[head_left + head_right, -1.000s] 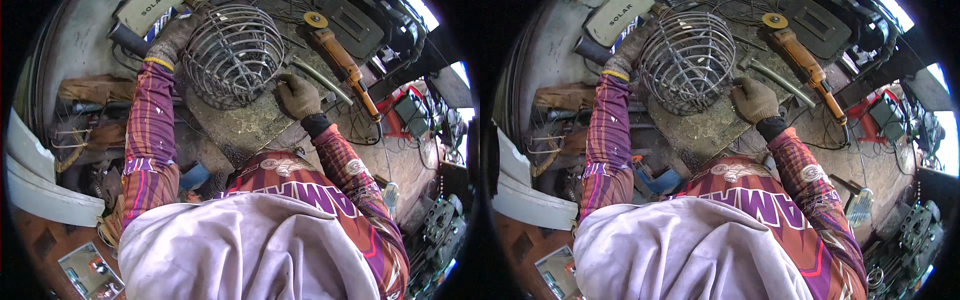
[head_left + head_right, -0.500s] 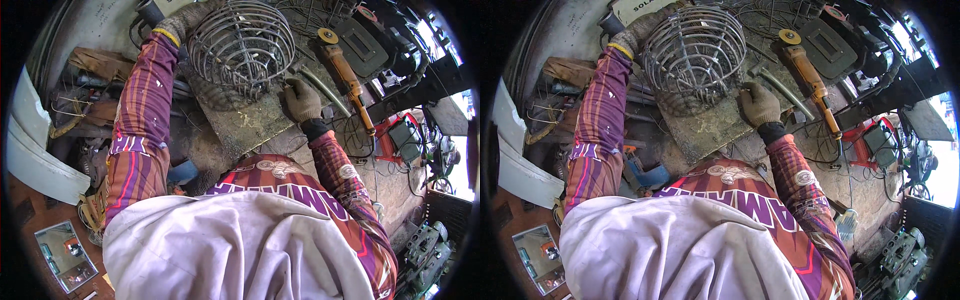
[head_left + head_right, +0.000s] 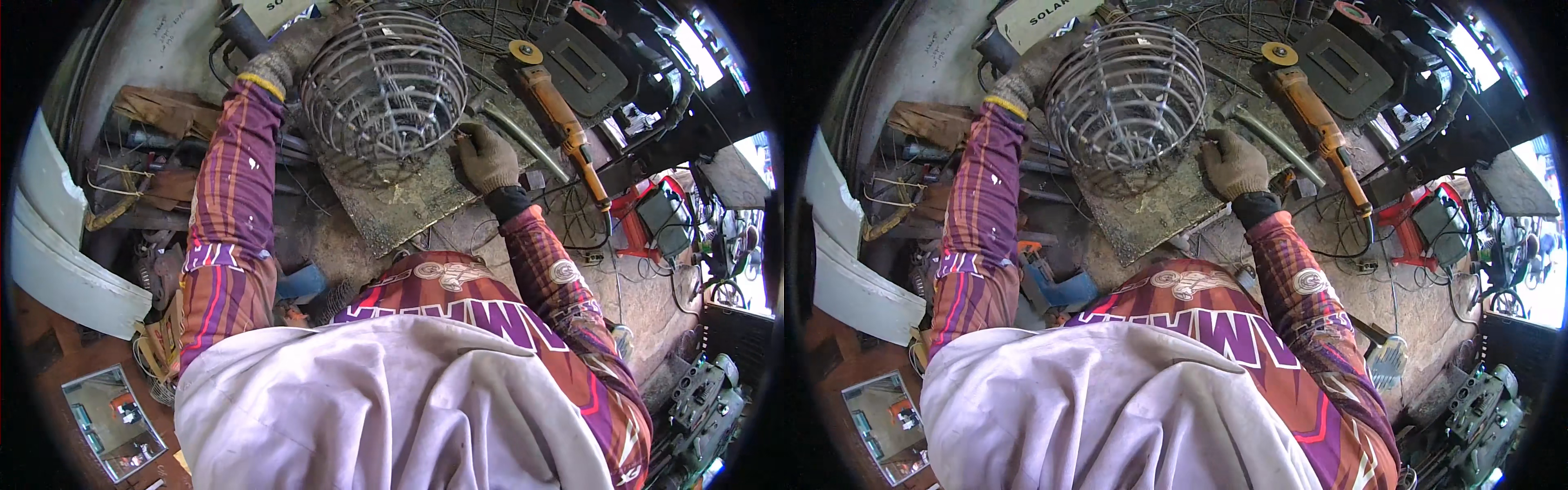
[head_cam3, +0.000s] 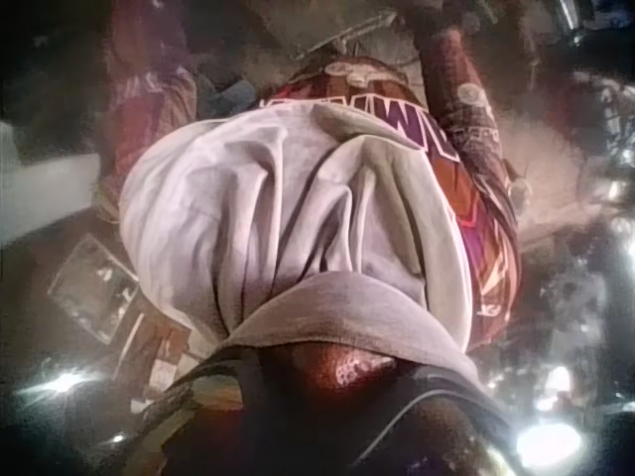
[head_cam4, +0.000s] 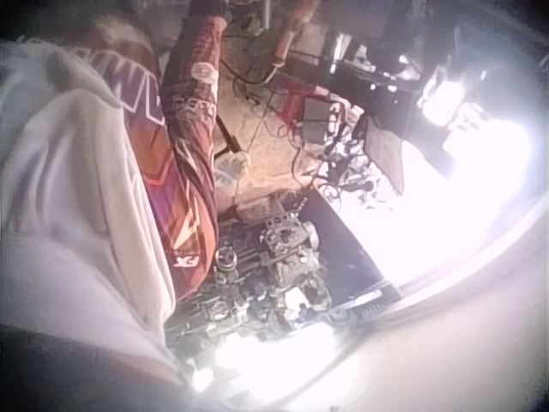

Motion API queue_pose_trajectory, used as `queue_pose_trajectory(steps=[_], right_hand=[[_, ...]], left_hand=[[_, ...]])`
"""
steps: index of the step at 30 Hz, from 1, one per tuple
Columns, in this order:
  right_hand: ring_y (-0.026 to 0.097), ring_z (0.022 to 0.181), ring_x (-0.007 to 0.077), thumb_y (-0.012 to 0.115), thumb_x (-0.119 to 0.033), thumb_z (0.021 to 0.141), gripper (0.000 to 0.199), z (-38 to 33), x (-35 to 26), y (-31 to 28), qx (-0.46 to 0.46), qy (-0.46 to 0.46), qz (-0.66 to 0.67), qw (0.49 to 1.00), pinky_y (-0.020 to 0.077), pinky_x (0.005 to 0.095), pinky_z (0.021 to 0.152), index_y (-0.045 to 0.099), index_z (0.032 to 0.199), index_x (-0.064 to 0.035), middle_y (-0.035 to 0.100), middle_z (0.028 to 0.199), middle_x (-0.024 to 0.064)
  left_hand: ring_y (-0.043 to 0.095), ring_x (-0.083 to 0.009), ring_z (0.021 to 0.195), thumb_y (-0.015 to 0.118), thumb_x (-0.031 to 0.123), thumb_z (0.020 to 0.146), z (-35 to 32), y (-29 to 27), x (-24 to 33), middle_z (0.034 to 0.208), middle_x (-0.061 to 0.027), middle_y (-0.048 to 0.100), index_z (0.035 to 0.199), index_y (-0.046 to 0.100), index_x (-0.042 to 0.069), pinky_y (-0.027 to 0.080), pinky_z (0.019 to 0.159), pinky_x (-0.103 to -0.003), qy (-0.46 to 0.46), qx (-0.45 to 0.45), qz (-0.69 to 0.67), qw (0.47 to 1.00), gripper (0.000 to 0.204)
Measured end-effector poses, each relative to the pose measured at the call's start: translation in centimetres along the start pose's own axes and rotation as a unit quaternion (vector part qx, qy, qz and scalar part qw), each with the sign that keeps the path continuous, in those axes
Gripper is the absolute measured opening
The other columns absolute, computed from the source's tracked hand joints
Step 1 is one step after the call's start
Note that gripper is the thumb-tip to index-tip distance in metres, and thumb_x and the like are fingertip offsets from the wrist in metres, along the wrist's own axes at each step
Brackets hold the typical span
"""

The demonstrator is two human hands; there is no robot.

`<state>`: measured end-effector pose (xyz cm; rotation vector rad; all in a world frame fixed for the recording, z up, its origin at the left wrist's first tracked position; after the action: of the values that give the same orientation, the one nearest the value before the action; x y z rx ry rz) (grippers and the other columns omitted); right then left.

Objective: The person uses a hammer to adjust a metal wire cage on a workshop table and then secures the metal joints using a welding torch.

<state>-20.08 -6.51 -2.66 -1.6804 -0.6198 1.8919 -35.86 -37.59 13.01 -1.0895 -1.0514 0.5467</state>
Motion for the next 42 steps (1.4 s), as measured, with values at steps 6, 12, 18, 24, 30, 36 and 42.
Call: queue_pose_trajectory(steps=[6,12,18,24,30,36,42], right_hand=[[0.067,0.102,0.0367,0.057,-0.038,0.093,0.036,-0.1,-0.9,-0.5,-0.003,-0.016,-0.033,0.999,0.0520,0.0444,0.088,0.067,0.116,-0.0121,0.070,0.109,0.0172],[0.067,0.101,0.0366,0.057,-0.038,0.093,0.036,0.0,-0.5,0.1,-0.002,-0.024,-0.037,0.999,0.0518,0.0445,0.087,0.067,0.116,-0.0134,0.071,0.107,0.0174],[0.067,0.101,0.0365,0.057,-0.038,0.092,0.035,0.1,-0.8,-0.1,0.001,-0.035,-0.055,0.998,0.0520,0.0444,0.087,0.067,0.115,-0.0134,0.071,0.106,0.0171],[0.067,0.099,0.0363,0.057,-0.037,0.092,0.035,-0.2,-1.3,0.0,0.008,-0.044,-0.032,0.998,0.0523,0.0447,0.085,0.068,0.114,-0.0136,0.071,0.105,0.0167],[0.068,0.098,0.0359,0.057,-0.037,0.091,0.034,-0.2,-1.0,-0.1,-0.003,-0.028,-0.074,0.997,0.0525,0.0449,0.084,0.068,0.113,-0.0134,0.071,0.102,0.0164],[0.067,0.099,0.0357,0.057,-0.037,0.092,0.035,-0.1,-0.8,-0.3,-0.001,-0.026,-0.081,0.996,0.0525,0.0445,0.085,0.067,0.115,-0.0141,0.071,0.103,0.0162],[0.067,0.100,0.0355,0.057,-0.037,0.092,0.035,0.0,-1.2,0.2,-0.010,-0.044,-0.079,0.996,0.0525,0.0442,0.086,0.067,0.117,-0.0136,0.071,0.104,0.0160]], left_hand=[[0.064,-0.0244,0.108,0.045,0.025,0.105,-3.1,-1.1,1.8,0.126,-0.0164,0.063,0.138,0.053,0.006,0.050,0.096,-0.035,-0.015,0.016,0.119,0.993,0.039],[0.067,-0.0263,0.098,0.052,0.029,0.101,-5.5,3.7,-4.5,0.112,-0.0151,0.067,0.126,0.061,0.005,0.054,0.086,-0.038,-0.013,0.172,-0.200,0.964,0.036],[0.063,-0.0145,0.085,0.062,0.049,0.096,-9.5,5.7,-0.3,0.099,-0.0044,0.068,0.117,0.068,0.004,0.052,0.076,-0.030,-0.169,0.212,-0.549,0.790,0.049],[0.067,-0.0211,0.095,0.062,0.044,0.097,-10.9,7.4,0.0,0.109,-0.0074,0.069,0.126,0.063,0.006,0.055,0.084,-0.035,-0.215,0.256,-0.631,0.700,0.048],[0.066,-0.0263,0.106,0.061,0.041,0.098,-11.8,7.2,0.8,0.119,-0.0114,0.068,0.127,0.062,0.005,0.054,0.092,-0.041,-0.341,0.229,-0.603,0.684,0.047],[0.065,-0.0279,0.110,0.055,0.040,0.100,-12.7,7.5,2.7,0.125,-0.0119,0.066,0.132,0.059,0.006,0.052,0.097,-0.043,-0.321,0.215,-0.648,0.656,0.047],[0.046,-0.0237,0.134,0.037,0.028,0.107,-15.3,11.0,-6.3,0.148,-0.0077,0.047,0.149,0.041,0.009,0.036,0.114,-0.036,-0.128,0.198,-0.314,0.920,0.046]])
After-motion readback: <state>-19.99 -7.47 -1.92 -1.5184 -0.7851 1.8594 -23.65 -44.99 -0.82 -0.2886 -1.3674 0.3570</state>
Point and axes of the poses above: each hand's wrist, its own z-axis towards the middle knuckle, its own y-axis out of the palm, x = y × z, the point moved 2 cm from there along z, towards the middle knuckle
